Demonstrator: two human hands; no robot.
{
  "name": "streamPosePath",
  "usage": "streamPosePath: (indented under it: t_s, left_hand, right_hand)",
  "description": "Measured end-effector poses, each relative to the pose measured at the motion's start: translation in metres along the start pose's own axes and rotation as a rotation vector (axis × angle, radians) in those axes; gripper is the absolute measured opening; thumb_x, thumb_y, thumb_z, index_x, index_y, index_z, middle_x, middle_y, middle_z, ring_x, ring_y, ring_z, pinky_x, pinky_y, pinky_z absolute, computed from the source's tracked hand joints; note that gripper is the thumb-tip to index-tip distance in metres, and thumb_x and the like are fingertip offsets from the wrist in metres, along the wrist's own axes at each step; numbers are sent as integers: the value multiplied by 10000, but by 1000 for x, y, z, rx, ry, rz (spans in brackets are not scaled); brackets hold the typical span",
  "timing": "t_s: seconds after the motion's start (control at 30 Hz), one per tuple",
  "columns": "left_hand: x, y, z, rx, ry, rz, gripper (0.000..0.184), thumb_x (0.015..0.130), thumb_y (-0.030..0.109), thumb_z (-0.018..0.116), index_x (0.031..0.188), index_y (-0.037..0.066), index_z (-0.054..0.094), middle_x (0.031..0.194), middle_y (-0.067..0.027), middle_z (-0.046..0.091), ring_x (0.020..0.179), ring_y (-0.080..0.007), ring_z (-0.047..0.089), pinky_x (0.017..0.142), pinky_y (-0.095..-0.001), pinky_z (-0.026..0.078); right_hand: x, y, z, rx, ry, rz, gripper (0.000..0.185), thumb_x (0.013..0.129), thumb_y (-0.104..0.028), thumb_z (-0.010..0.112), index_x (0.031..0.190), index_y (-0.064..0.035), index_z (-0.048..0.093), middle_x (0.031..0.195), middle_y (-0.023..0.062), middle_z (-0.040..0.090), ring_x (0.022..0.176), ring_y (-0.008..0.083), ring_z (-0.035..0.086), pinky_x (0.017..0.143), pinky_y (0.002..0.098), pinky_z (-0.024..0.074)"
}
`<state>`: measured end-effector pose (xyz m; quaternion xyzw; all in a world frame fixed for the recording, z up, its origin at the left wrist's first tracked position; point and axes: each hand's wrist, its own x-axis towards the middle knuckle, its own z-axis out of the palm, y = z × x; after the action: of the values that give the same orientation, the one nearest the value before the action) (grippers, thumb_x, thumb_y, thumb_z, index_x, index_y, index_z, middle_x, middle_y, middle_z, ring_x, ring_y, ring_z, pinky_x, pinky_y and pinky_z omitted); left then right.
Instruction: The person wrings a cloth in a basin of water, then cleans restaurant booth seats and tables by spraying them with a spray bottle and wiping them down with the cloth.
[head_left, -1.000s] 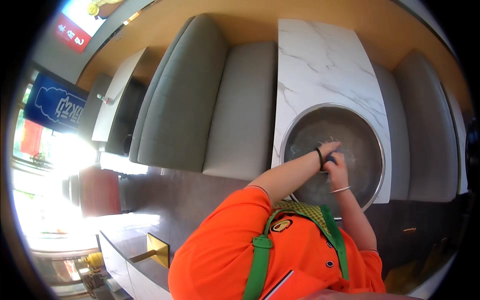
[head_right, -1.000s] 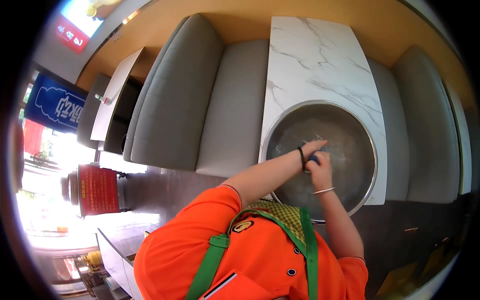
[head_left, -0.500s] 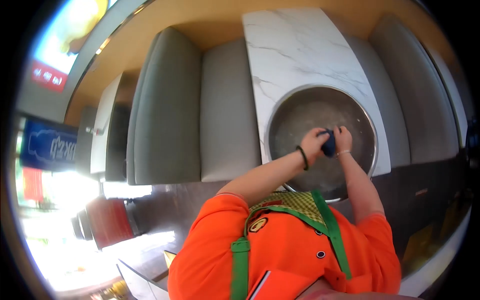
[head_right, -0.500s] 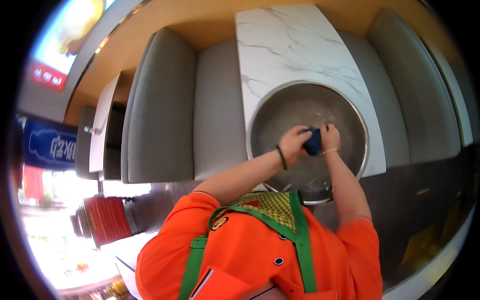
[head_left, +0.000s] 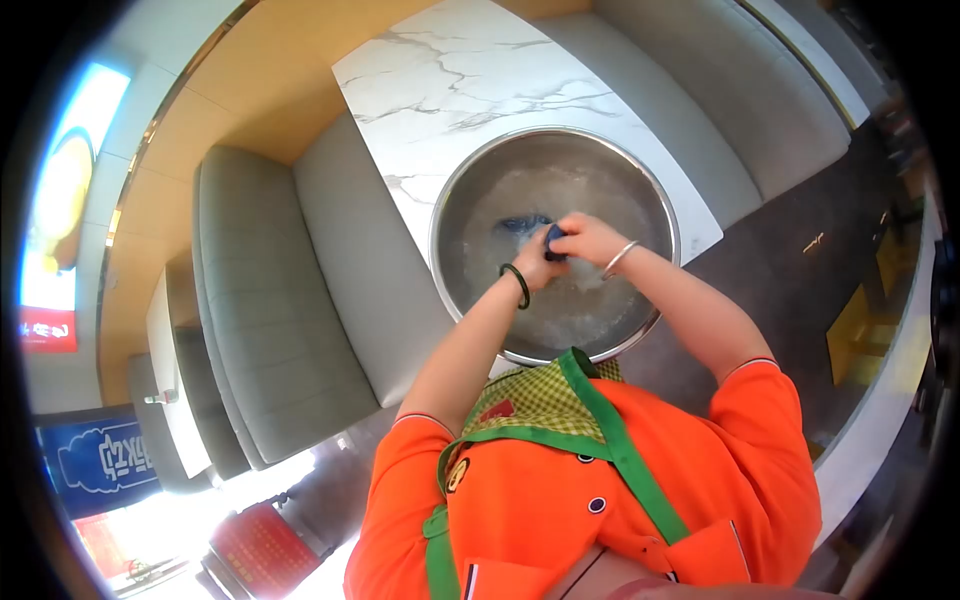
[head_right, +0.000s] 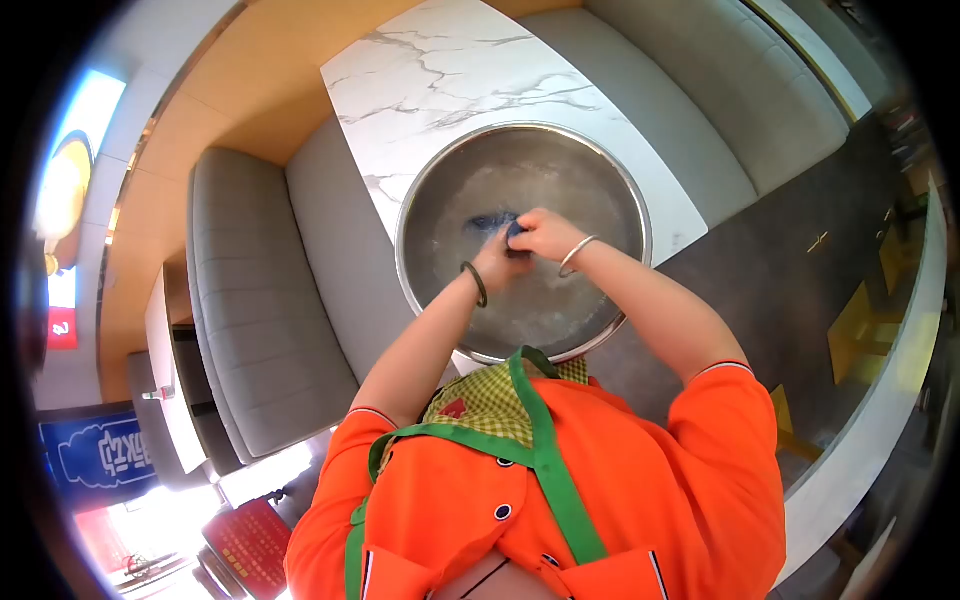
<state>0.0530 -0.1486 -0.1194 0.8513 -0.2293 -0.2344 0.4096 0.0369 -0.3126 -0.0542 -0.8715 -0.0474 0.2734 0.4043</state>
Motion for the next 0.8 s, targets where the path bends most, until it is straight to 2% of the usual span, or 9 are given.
streamPosePath:
  t_s: [0.07,0.23,0.3,0.37,0.43,0.53,0.63,0.7,0.8]
  left_hand:
    - [-5,16,-16,-153,16,-30,441,729,117,674,1119,51,479,955,-78,584,828,-155,544,759,-276,433]
    - [-6,47,-53,-1026,208,-187,347,726,-39,530,1067,-25,467,943,-134,566,862,-211,566,757,-312,469]
    - [-17,72,-68,-1148,136,-123,365,714,-73,489,1076,-42,451,960,-148,556,866,-230,570,757,-326,480]
    - [-26,87,-79,-1306,-143,-118,397,700,-82,446,1096,-73,424,1004,-162,534,880,-263,572,763,-353,496]
    - [-21,70,-76,-1433,-228,-155,422,722,-49,450,1138,-86,397,1030,-183,524,898,-270,569,757,-347,503]
    - [-10,66,-86,-1230,-145,-308,431,767,51,464,1175,-64,391,1043,-205,533,937,-280,563,831,-365,469]
    - [5,72,-77,-151,218,-431,666,765,241,574,1269,-47,247,1083,-282,487,955,-351,548,819,-344,458]
    - [2,88,-70,232,181,-298,633,785,265,571,1270,-23,283,1134,-327,420,963,-395,525,849,-357,439]
    - [-29,97,-76,436,214,197,520,768,183,555,1238,39,386,1238,-233,382,1023,-376,498,889,-402,411]
  right_hand:
    - [-28,-19,-13,648,161,-269,248,742,-180,633,931,-27,586,964,80,580,794,146,539,690,306,442]
    - [-27,25,-1,1180,291,9,332,830,-266,546,1024,4,545,1059,97,557,970,171,522,825,372,422]
    - [-12,25,17,1771,146,726,383,859,-337,501,1076,-23,533,1099,119,559,1085,218,488,898,437,398]
    - [1,18,28,1938,74,627,493,864,-406,477,1186,-35,442,1175,146,520,1120,260,472,929,444,387]
    - [13,15,33,1945,-113,75,560,861,-402,492,1252,-30,343,1196,143,500,1066,276,510,900,435,411]
    - [4,-9,24,1736,-181,-97,527,823,-330,569,1240,-67,384,1150,77,534,1015,237,532,850,426,427]
    - [-16,-40,29,1208,135,-36,400,799,-199,600,1161,-85,475,1048,64,580,932,201,569,797,380,459]
    - [6,-30,35,1026,138,89,339,745,-49,616,1065,-70,507,978,59,571,878,187,568,746,351,476]
    - [20,-6,31,1612,-123,20,323,715,-6,592,1026,-62,525,931,63,582,818,185,574,693,345,484]
